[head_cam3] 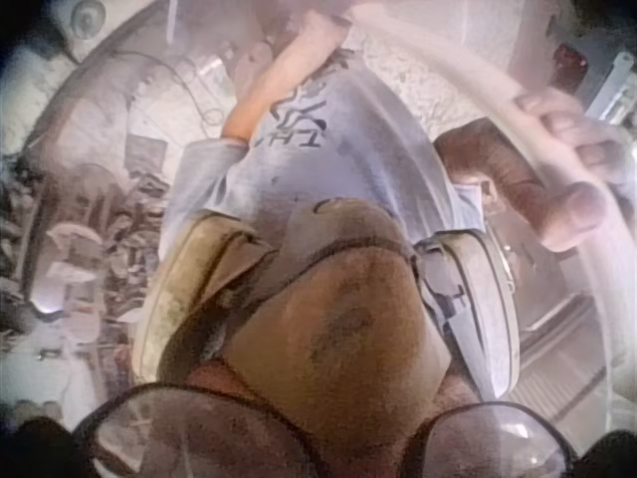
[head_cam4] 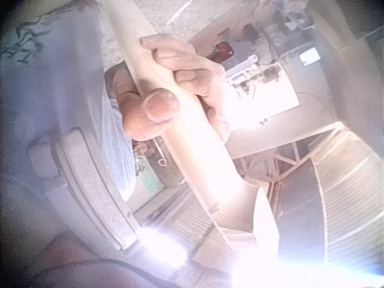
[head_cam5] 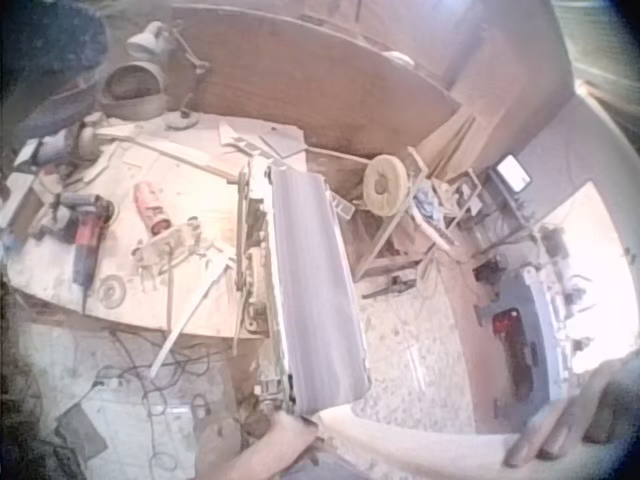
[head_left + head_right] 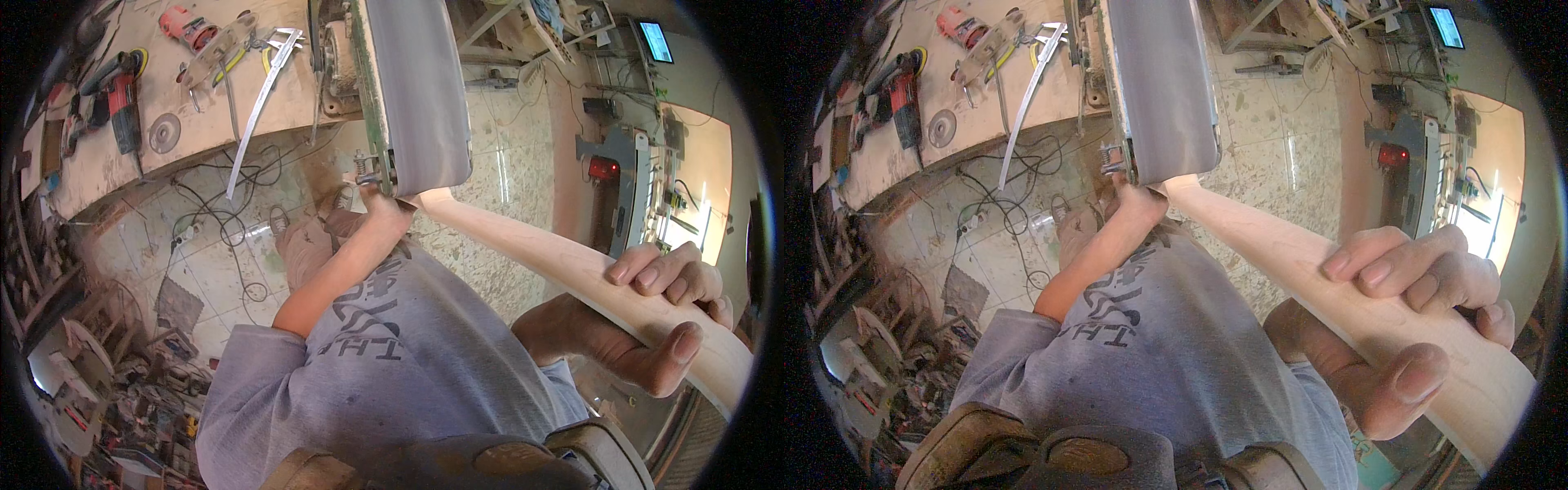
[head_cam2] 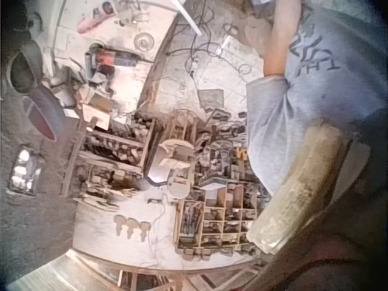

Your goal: The person uses a belt sander to sand different sides of a wooden guitar neck, then uses calipers to measure the thickness of the neck before returning to the sander.

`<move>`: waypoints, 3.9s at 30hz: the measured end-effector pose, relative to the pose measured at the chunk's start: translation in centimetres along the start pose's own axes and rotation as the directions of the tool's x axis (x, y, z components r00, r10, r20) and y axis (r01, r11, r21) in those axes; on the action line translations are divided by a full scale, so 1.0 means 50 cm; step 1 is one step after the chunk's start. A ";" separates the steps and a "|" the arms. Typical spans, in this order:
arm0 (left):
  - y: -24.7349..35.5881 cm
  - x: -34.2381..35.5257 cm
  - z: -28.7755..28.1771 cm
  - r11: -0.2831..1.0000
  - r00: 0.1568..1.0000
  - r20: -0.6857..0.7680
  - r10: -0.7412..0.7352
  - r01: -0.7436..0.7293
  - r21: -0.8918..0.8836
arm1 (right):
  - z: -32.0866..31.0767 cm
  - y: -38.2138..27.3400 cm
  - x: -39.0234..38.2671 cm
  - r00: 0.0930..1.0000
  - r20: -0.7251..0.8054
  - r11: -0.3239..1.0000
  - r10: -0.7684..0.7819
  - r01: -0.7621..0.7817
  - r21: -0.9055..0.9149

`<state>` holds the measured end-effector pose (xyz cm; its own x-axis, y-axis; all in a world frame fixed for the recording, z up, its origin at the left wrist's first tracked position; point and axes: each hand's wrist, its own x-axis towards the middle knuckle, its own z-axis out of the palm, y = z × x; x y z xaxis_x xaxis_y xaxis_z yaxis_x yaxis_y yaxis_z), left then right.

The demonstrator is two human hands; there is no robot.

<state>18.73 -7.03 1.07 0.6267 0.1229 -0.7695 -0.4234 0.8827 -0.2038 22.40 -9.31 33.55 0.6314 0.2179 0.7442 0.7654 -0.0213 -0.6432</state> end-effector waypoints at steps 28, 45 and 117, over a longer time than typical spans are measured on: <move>0.004 -0.011 0.019 0.999 0.999 0.014 -0.034 0.034 -0.027 | 0.029 0.003 -0.011 0.995 -0.080 0.991 -0.060 0.050 -0.121; 0.014 -0.018 0.011 1.000 0.994 0.108 -0.005 0.004 0.007 | 0.031 -0.005 -0.005 0.999 -0.017 0.997 -0.034 0.033 -0.074; 0.255 -0.293 -0.040 0.938 0.873 0.480 -0.084 -0.094 0.335 | -0.353 -0.003 -0.480 0.630 -0.341 0.694 0.697 -0.473 0.543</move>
<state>2.86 1.50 8.52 0.8966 0.2511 -0.3647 -0.2368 0.9679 0.0841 9.32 -31.78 18.96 0.9742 -0.2104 0.0821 0.1645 0.4118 -0.8963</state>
